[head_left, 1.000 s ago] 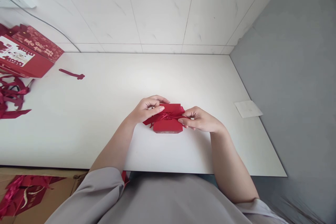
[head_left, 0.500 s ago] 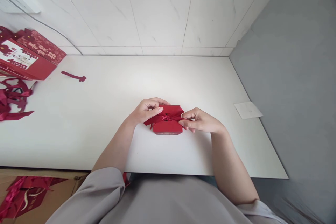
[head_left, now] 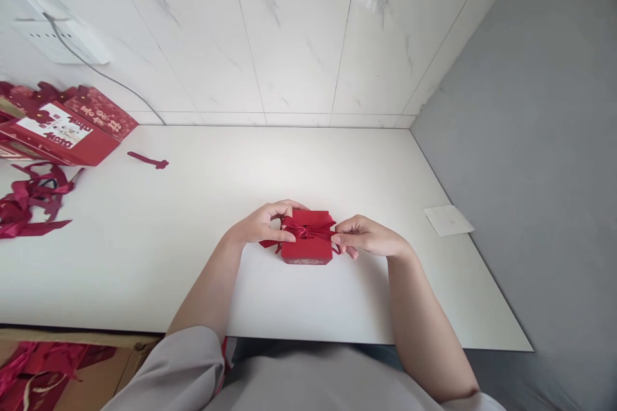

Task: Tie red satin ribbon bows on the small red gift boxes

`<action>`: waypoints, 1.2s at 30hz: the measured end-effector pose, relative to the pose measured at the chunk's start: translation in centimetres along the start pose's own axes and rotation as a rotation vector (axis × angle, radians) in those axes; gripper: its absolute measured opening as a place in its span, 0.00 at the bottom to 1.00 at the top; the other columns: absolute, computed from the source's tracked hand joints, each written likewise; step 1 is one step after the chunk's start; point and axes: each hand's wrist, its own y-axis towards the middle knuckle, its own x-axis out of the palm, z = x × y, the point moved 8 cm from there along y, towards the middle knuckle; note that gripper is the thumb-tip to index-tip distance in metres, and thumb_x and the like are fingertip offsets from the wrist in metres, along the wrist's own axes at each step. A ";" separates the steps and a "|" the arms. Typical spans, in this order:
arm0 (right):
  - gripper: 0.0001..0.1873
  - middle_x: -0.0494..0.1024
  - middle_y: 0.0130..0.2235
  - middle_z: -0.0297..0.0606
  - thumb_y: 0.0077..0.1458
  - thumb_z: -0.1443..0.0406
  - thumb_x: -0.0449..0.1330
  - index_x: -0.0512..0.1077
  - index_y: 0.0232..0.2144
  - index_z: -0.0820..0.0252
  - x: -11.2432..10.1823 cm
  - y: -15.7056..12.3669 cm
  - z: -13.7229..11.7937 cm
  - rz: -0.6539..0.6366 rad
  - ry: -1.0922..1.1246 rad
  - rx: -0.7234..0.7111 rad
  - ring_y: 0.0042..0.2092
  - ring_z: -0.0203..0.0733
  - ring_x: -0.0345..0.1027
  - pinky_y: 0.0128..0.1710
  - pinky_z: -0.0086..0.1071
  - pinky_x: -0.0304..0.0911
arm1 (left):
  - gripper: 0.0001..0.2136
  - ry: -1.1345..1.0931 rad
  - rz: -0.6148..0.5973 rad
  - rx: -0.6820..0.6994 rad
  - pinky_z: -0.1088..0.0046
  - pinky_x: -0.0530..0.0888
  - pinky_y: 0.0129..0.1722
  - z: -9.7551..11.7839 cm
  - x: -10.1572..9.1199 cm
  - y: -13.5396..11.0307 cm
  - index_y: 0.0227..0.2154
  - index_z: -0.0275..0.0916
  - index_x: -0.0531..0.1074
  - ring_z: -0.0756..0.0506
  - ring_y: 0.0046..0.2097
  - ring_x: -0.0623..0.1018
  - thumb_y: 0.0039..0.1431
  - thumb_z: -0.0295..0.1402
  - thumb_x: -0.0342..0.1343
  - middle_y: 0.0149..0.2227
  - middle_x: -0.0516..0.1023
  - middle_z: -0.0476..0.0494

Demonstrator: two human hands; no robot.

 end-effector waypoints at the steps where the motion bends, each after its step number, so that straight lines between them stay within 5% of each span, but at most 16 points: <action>1: 0.21 0.71 0.22 0.32 0.58 0.51 0.59 0.72 0.24 0.62 -0.2 -0.2 0.0 -0.004 -0.016 0.012 0.24 0.32 0.62 0.29 0.29 0.58 | 0.14 0.004 -0.001 0.000 0.60 0.68 0.53 0.1 0.0 -0.1 0.25 0.37 0.64 0.39 0.54 0.73 0.50 0.35 0.66 0.57 0.70 0.35; 8: 0.20 0.71 0.20 0.32 0.56 0.52 0.62 0.74 0.25 0.63 -1.8 -1.9 0.9 -0.045 -0.067 0.072 0.25 0.35 0.64 0.30 0.31 0.59 | 0.14 -0.017 0.020 -0.008 0.60 0.68 0.54 -0.1 0.0 -0.1 0.25 0.37 0.65 0.38 0.55 0.73 0.49 0.35 0.67 0.56 0.70 0.36; 14: 0.22 0.74 0.27 0.36 0.60 0.49 0.57 0.75 0.29 0.61 -3.5 -1.2 -1.0 0.268 -0.017 -0.145 0.32 0.38 0.68 0.39 0.33 0.62 | 0.15 -0.028 0.008 -0.017 0.60 0.68 0.54 -0.1 0.2 0.0 0.25 0.37 0.64 0.39 0.54 0.74 0.49 0.34 0.67 0.57 0.70 0.36; 21: 0.23 0.75 0.26 0.37 0.57 0.49 0.60 0.73 0.25 0.63 0.6 0.4 -0.9 0.030 -0.023 -0.037 0.29 0.37 0.66 0.32 0.31 0.60 | 0.14 -0.047 0.003 -0.004 0.59 0.67 0.56 -0.4 0.1 0.0 0.25 0.37 0.65 0.39 0.55 0.73 0.48 0.34 0.67 0.56 0.71 0.37; 36: 0.21 0.64 0.25 0.29 0.57 0.51 0.60 0.64 0.23 0.60 -0.2 -1.0 0.0 -0.062 -0.102 0.022 0.27 0.33 0.54 0.28 0.30 0.51 | 0.15 -0.063 -0.017 0.028 0.57 0.68 0.54 -1.0 0.0 0.3 0.24 0.38 0.65 0.37 0.55 0.73 0.47 0.35 0.68 0.56 0.70 0.35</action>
